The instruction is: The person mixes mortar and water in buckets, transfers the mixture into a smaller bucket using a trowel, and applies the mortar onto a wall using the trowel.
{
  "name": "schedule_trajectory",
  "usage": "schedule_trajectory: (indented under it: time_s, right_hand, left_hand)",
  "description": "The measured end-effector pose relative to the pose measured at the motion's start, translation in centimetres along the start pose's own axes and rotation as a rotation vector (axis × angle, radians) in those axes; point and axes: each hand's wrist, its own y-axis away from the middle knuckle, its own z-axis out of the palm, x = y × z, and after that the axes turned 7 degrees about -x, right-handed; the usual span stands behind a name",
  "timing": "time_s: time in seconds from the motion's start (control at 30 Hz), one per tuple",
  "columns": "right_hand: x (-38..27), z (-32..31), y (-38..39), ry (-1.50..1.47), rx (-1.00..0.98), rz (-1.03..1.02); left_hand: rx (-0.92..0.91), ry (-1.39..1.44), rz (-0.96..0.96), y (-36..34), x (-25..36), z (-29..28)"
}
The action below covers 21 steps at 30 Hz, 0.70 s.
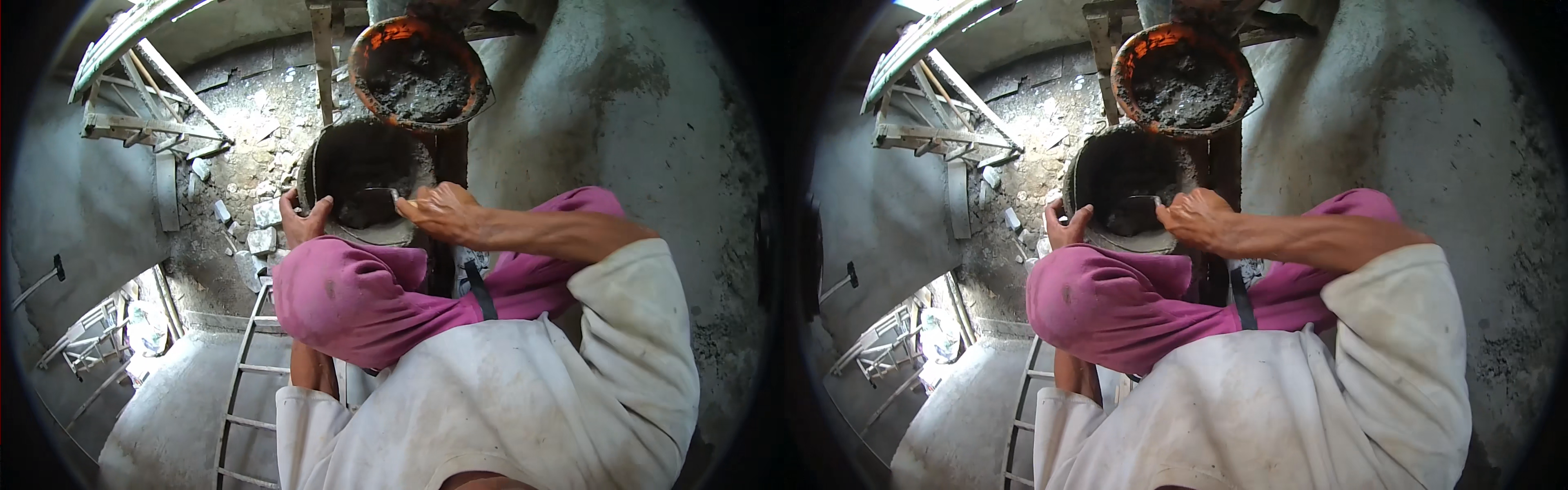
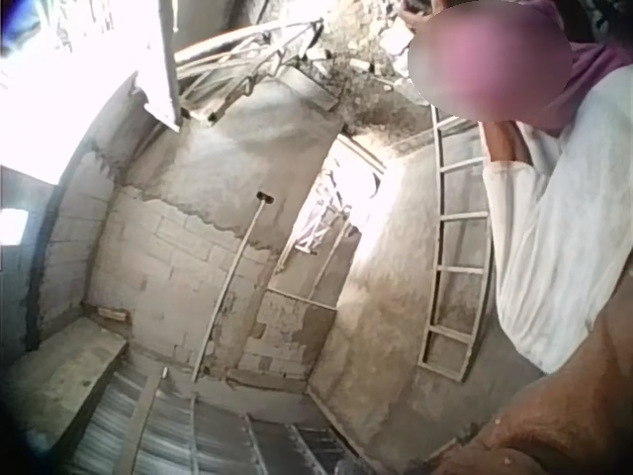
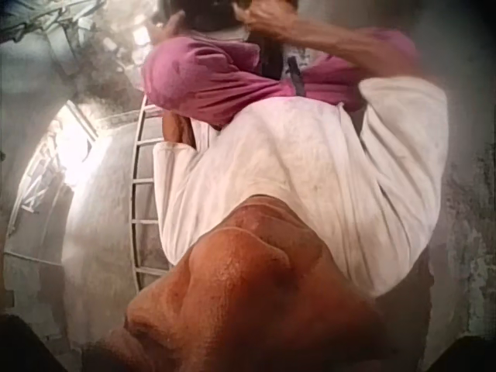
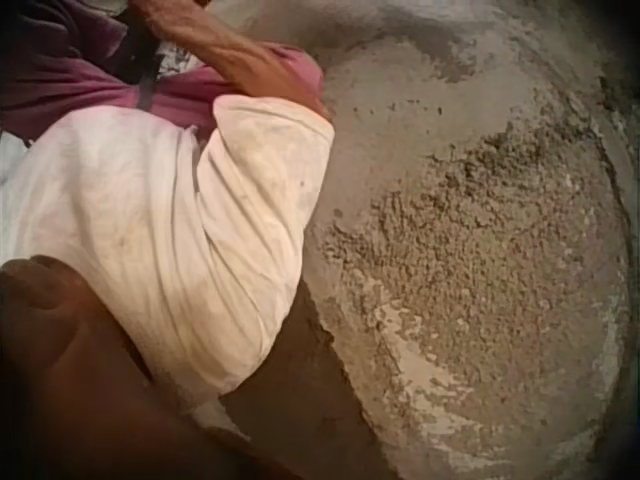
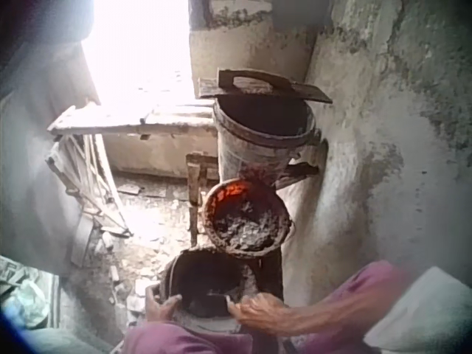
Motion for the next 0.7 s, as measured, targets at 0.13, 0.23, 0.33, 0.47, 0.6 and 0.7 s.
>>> schedule_trajectory:
  time_s: [0.13, 0.23, 0.33, 0.47, 0.6, 0.7]
  right_hand:
    - [0.4, -6.0, 5.6, 0.177, 0.096, 0.049]
    - [-1.3, -3.4, 4.3, 0.371, 0.269, -0.084]
    - [-2.5, 0.0, 0.1, 0.185, 0.111, 0.035]
    - [0.7, -4.0, 3.1, 0.122, 0.254, -0.046]
    - [-1.8, -3.8, 3.7, 0.283, 0.024, -0.097]
    - [-3.4, 1.3, 0.8, 0.135, 0.223, 0.041]
  left_hand:
    - [-0.001, 0.144, 0.031, 0.4, 2.6, 0.6]
    - [0.029, 0.046, 0.004, -0.8, 0.2, 0.0]
    - [0.017, 0.069, -0.024, -1.2, -1.2, 0.0]
    - [0.026, -0.013, 0.007, -0.1, 1.6, 0.3]
    - [0.025, -0.013, -0.007, -0.3, 2.1, 0.0]
    - [-0.019, 0.019, -0.063, -1.1, 1.1, 0.1]
